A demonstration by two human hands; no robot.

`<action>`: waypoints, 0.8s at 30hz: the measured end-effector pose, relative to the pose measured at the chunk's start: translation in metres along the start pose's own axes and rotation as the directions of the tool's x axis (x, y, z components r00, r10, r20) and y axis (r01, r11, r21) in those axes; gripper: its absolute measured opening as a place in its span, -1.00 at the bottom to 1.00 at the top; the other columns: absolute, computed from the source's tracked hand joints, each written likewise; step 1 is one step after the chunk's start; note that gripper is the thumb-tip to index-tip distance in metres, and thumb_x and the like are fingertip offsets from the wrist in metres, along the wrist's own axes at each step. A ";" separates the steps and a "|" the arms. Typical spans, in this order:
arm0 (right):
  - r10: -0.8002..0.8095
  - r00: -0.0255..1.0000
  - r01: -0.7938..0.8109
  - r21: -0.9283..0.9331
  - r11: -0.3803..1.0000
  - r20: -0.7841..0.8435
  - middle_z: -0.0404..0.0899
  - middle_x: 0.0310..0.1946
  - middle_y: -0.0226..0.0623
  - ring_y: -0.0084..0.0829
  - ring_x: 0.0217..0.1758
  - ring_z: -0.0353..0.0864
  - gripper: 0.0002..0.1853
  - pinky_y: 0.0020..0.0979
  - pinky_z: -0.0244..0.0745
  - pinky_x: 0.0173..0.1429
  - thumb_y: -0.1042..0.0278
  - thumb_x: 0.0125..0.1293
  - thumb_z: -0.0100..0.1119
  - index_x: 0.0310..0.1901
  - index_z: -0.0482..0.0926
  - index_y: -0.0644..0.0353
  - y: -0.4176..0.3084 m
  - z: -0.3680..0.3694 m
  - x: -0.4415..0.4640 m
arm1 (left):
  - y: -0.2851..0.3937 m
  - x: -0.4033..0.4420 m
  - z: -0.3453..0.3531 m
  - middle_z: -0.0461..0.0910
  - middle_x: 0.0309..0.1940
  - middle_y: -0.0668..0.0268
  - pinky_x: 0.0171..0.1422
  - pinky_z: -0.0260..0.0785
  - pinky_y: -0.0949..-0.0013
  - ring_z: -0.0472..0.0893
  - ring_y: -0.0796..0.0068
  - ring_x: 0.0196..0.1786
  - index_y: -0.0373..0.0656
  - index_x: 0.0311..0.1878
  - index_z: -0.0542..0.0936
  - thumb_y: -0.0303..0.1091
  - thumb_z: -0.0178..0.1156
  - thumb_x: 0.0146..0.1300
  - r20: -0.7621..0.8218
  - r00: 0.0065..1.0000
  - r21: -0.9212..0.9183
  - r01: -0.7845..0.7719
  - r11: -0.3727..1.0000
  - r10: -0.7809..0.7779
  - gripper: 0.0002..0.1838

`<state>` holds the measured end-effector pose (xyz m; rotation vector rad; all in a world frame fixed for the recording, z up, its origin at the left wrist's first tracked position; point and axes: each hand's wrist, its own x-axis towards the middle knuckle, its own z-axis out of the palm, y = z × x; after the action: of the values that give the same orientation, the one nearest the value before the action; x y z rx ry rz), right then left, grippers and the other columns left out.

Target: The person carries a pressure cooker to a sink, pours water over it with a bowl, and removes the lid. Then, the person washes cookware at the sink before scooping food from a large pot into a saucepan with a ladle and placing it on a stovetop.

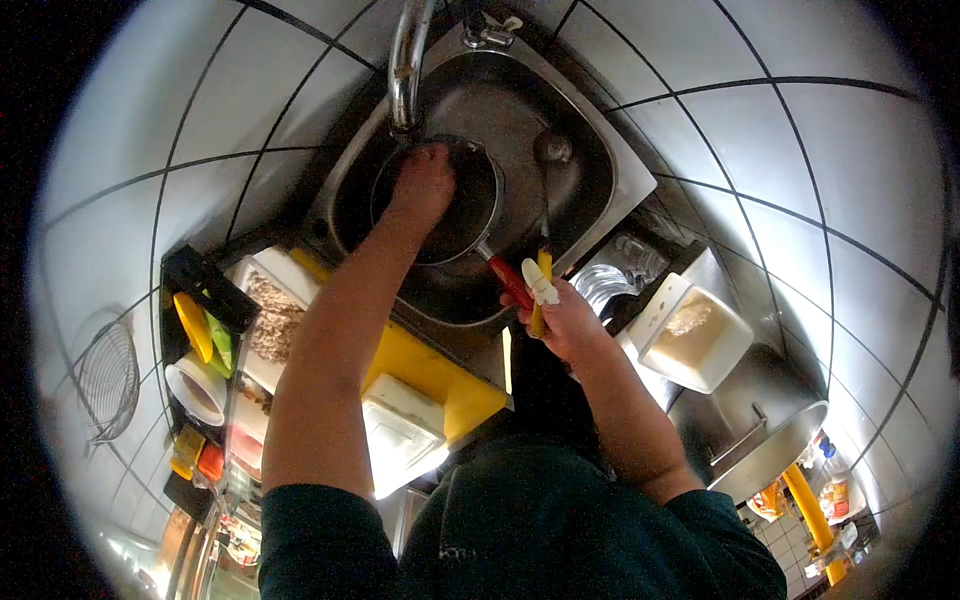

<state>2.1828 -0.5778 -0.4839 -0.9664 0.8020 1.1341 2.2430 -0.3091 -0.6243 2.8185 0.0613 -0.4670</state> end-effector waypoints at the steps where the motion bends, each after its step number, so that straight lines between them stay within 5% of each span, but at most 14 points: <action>1: 0.001 1.000 0.000 -0.027 1.000 0.016 0.70 -0.20 -0.32 -0.56 -0.39 0.50 -0.50 -0.47 0.36 -0.40 -0.22 0.39 0.30 0.02 0.57 0.08 -0.001 -0.001 0.000 | 0.014 0.003 -0.016 0.52 0.13 -0.01 0.30 0.45 -0.06 0.57 -0.10 0.13 -0.36 0.22 0.53 -0.42 0.05 0.41 -0.005 0.999 -0.045 -0.034 0.998 0.033 -0.63; 4: 0.055 0.997 -0.057 -0.040 0.998 -0.062 0.65 -0.02 -0.18 -0.46 -0.26 0.60 -0.72 -0.51 0.51 -0.25 0.27 0.55 0.09 0.17 0.46 0.19 -0.005 0.000 -0.005 | -0.001 0.013 0.000 0.49 0.19 -0.02 0.37 0.39 -0.05 0.54 -0.08 0.18 -0.33 0.27 0.50 -0.42 0.05 0.40 -0.046 0.876 0.375 -0.431 0.821 0.481 -0.59; 7: 0.019 0.996 -0.016 0.031 0.999 -0.089 0.65 -0.09 -0.24 -0.47 -0.24 0.60 -0.74 -0.49 0.51 -0.25 0.22 0.56 0.10 0.12 0.47 0.15 0.019 0.002 0.001 | -0.014 0.023 0.027 0.48 0.23 -0.01 0.40 0.34 0.00 0.50 -0.04 0.25 -0.29 0.27 0.53 -0.43 0.08 0.36 -0.083 0.988 0.116 -0.123 0.986 0.133 -0.58; 9: -0.036 0.997 0.048 0.177 0.983 -0.074 0.64 -0.18 -0.29 -0.49 -0.29 0.58 -0.73 -0.47 0.48 -0.28 0.13 0.55 0.15 0.09 0.48 0.10 0.035 0.009 0.000 | -0.004 0.017 0.005 0.49 0.26 0.04 0.43 0.34 -0.01 0.50 0.01 0.28 -0.24 0.33 0.52 -0.39 0.09 0.38 0.122 0.992 0.300 -0.018 0.954 -0.020 -0.55; 13: -0.030 0.998 0.045 0.262 0.964 -0.060 0.65 -0.20 -0.30 -0.50 -0.34 0.55 -0.68 -0.47 0.42 -0.30 0.07 0.53 0.19 0.10 0.47 0.09 0.048 0.022 -0.001 | 0.033 -0.004 -0.066 0.42 0.42 0.07 0.50 0.29 -0.02 0.43 0.07 0.44 -0.11 0.46 0.46 -0.20 0.08 0.46 0.586 0.750 0.520 -0.058 0.852 -0.307 -0.46; 16: -0.020 0.998 0.033 0.227 0.973 -0.062 0.65 -0.19 -0.30 -0.50 -0.31 0.56 -0.64 -0.46 0.45 -0.27 0.05 0.52 0.20 0.12 0.46 0.11 0.048 0.028 -0.002 | 0.029 -0.022 -0.048 0.28 0.55 0.03 0.55 0.24 0.00 0.33 0.06 0.55 -0.07 0.51 0.43 -0.02 0.10 0.45 0.572 0.750 0.331 0.161 0.930 -0.334 -0.37; 19: -0.035 0.999 0.035 0.176 0.984 0.000 0.65 -0.19 -0.30 -0.50 -0.29 0.57 -0.59 -0.47 0.46 -0.24 0.00 0.51 0.22 0.15 0.46 0.12 0.055 0.018 0.003 | 0.017 -0.022 -0.023 0.33 0.52 0.00 0.56 0.22 0.02 0.38 0.05 0.51 -0.04 0.43 0.52 -0.10 0.17 0.33 0.707 0.646 0.004 0.403 0.915 -0.288 -0.40; 22: -0.045 0.999 0.045 0.072 0.996 0.001 0.64 -0.13 -0.31 -0.51 -0.23 0.59 -0.60 -0.49 0.48 -0.21 0.00 0.53 0.19 0.16 0.46 0.11 0.047 0.014 0.001 | 0.009 -0.008 -0.007 0.37 0.49 -0.04 0.57 0.20 0.04 0.43 0.04 0.47 -0.02 0.35 0.60 -0.17 0.23 0.22 0.806 0.568 -0.287 0.619 0.731 -0.165 -0.42; 24: -0.003 0.998 -0.001 -0.072 0.997 -0.058 0.63 -0.09 -0.32 -0.51 -0.19 0.61 -0.64 -0.50 0.50 -0.18 0.03 0.55 0.17 0.14 0.47 0.11 0.045 0.006 0.006 | 0.013 0.005 -0.003 0.50 0.34 -0.03 0.50 0.26 0.05 0.52 0.08 0.34 -0.03 0.17 0.66 -0.20 0.23 0.18 0.818 0.550 -0.424 0.774 0.471 -0.167 -0.54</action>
<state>2.1411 -0.5640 -0.4964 -1.0633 0.8115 1.1446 2.2501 -0.3207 -0.6198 1.5490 0.8027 -1.2620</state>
